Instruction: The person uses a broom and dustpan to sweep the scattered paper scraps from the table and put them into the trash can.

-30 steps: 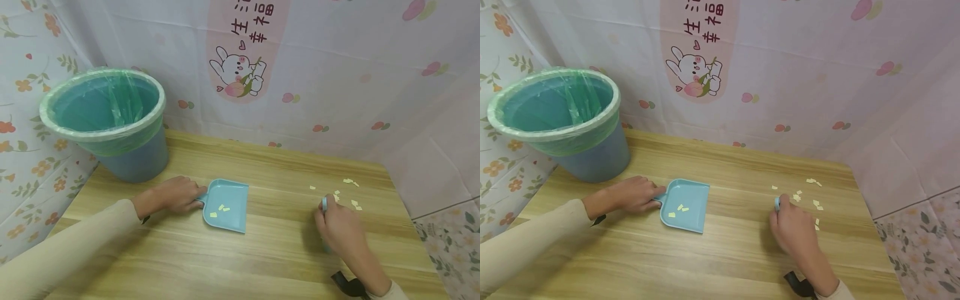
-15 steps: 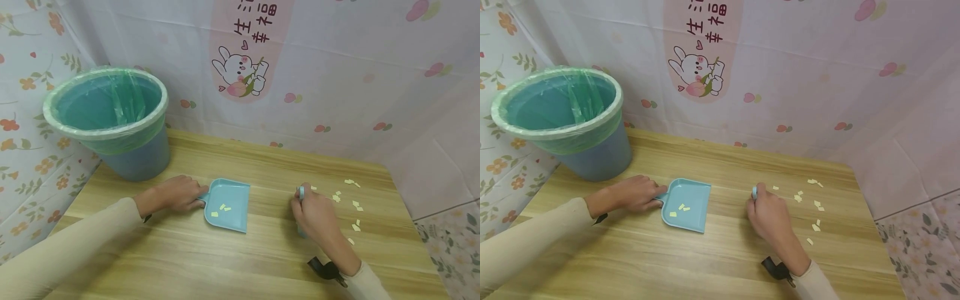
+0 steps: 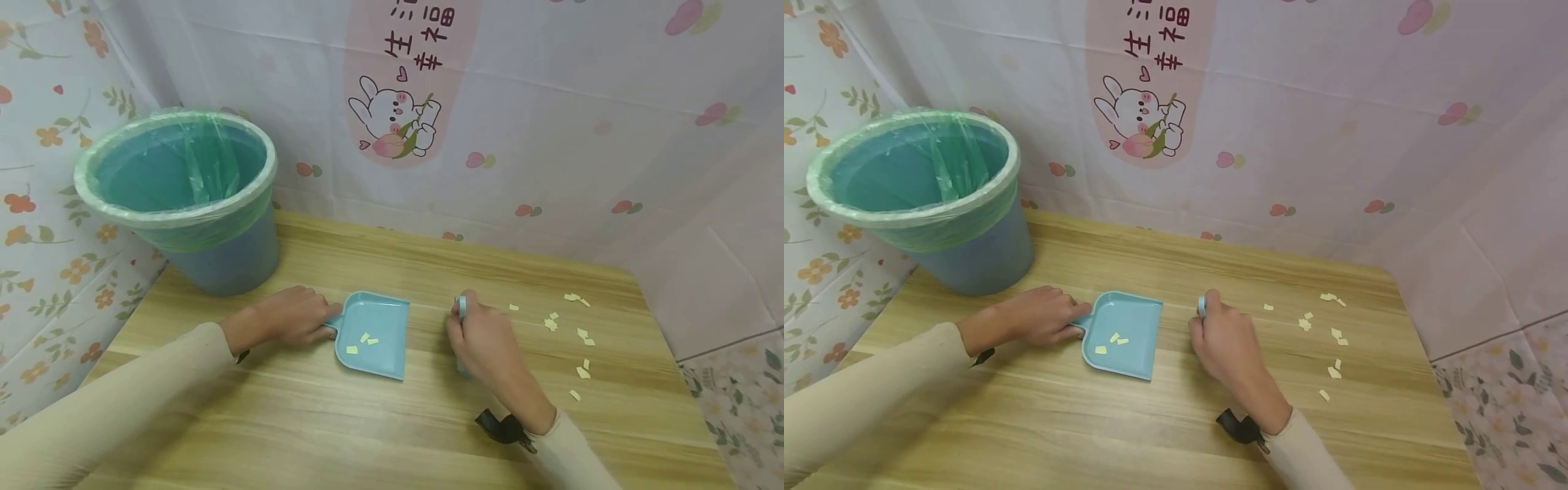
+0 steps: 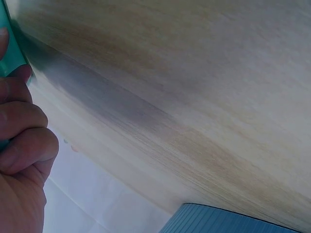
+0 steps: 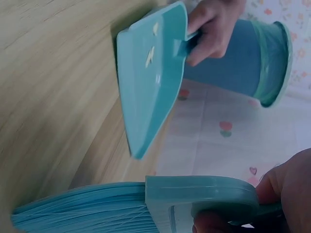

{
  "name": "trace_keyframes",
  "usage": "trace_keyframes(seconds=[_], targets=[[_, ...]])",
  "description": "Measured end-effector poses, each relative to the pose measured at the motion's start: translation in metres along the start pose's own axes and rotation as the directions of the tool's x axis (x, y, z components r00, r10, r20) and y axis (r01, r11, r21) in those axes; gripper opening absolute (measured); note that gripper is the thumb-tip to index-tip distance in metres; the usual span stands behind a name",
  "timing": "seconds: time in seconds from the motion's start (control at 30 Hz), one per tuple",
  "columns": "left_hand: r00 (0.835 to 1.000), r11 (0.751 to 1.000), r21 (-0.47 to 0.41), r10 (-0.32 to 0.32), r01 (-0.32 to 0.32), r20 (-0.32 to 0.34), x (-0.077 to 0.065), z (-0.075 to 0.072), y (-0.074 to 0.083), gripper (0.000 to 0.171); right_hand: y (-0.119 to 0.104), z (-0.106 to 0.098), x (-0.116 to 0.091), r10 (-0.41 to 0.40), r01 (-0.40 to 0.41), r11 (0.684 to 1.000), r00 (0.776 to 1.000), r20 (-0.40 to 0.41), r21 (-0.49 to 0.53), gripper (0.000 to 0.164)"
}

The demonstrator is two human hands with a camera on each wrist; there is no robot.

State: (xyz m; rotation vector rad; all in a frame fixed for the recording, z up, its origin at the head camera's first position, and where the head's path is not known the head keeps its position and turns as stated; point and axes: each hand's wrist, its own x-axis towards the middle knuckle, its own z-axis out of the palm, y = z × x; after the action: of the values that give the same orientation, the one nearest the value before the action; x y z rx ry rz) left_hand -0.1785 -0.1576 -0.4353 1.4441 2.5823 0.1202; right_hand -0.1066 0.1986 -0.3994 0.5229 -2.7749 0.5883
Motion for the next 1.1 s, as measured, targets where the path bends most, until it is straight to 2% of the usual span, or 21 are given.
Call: trace_keyframes(seconds=[0.6,0.93,1.1], targets=[[1.0,1.0,-0.012,0.001,-0.001,0.003,-0.001,-0.001,0.0,0.026,-0.033,0.023,0.025,-0.079,0.081,0.994,0.997,-0.025,0.079,0.005],[1.0,1.0,-0.014,0.002,-0.002,0.009,0.001,-0.002,0.001,0.027,-0.053,0.034,0.035,-0.091,0.09,0.989,0.996,-0.001,0.119,0.006],[1.0,1.0,-0.017,0.018,-0.018,-0.013,0.001,-0.002,0.001,0.025,-0.057,0.039,0.038,-0.134,0.138,0.978,0.99,-0.034,0.156,0.006]])
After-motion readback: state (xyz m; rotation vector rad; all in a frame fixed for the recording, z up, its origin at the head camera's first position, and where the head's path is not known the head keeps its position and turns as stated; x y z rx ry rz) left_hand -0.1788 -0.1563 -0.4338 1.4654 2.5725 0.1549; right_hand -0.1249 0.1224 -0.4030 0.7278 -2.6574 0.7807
